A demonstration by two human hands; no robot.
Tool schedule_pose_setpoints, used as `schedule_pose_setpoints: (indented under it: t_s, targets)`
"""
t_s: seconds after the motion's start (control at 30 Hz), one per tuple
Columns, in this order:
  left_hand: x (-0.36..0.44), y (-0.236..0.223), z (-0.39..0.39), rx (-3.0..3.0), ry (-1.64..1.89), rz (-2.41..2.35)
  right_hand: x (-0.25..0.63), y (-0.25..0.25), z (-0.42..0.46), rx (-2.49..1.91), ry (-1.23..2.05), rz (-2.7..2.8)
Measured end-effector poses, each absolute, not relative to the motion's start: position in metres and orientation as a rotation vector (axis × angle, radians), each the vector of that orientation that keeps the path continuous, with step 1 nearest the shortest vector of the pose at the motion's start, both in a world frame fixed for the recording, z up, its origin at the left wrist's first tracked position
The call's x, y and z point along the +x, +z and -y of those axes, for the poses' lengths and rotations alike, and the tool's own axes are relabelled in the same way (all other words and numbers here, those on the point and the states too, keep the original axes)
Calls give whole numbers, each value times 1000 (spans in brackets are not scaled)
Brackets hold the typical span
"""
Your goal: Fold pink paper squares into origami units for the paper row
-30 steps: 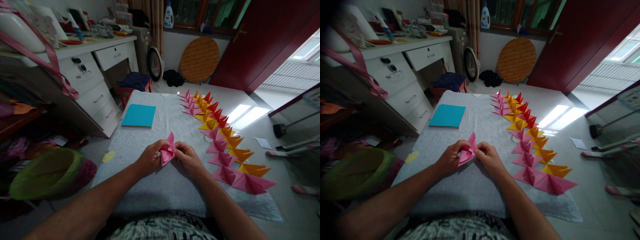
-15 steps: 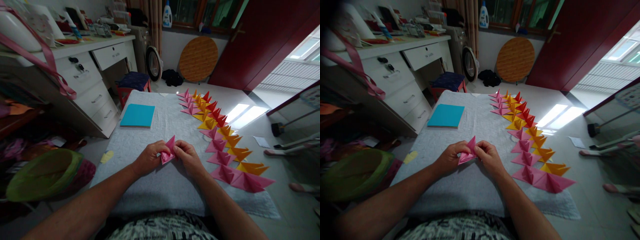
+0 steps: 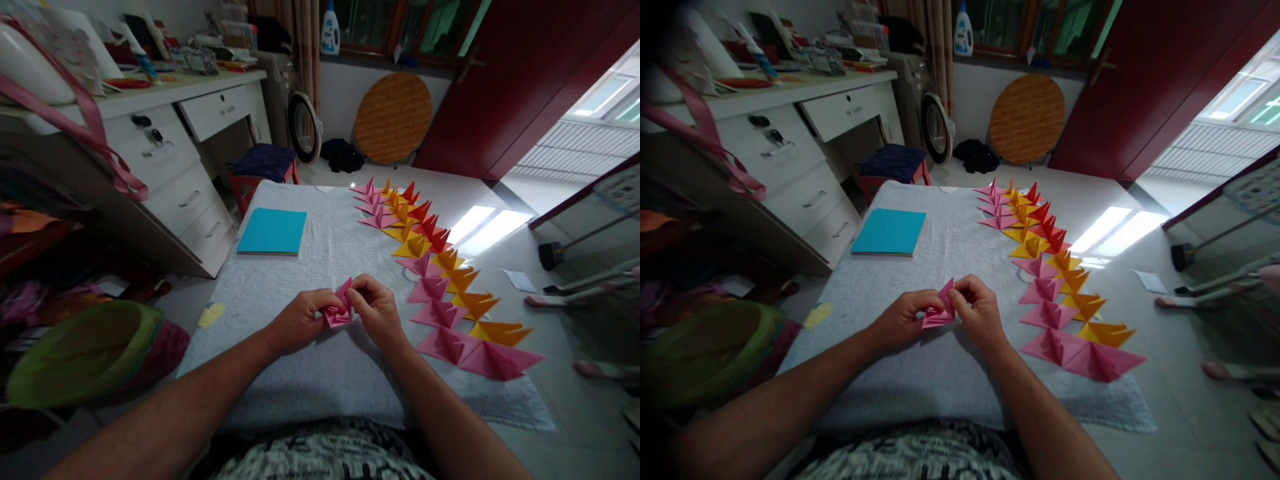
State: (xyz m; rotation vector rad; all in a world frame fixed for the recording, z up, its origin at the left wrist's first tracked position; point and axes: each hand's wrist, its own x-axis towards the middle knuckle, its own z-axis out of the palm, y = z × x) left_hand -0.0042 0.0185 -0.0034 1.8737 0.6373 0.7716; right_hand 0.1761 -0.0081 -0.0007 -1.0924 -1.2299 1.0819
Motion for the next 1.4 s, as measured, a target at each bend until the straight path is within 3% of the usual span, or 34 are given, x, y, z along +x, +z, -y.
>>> schedule_pose_setpoints:
  t_s: [0.27, 0.83, 1.4]
  targets:
    - [-5, -4, -18, 1824, 841, -681, 180, 2, 6, -1023, 1278, 1175]
    - [-3, 1, -16, 1830, 848, -755, 177, -1, 9, -1097, 1032, 1223]
    - [0, 7, -20, 1351, 970, -745, 175, -3, 11, -1083, 1139, 1242]
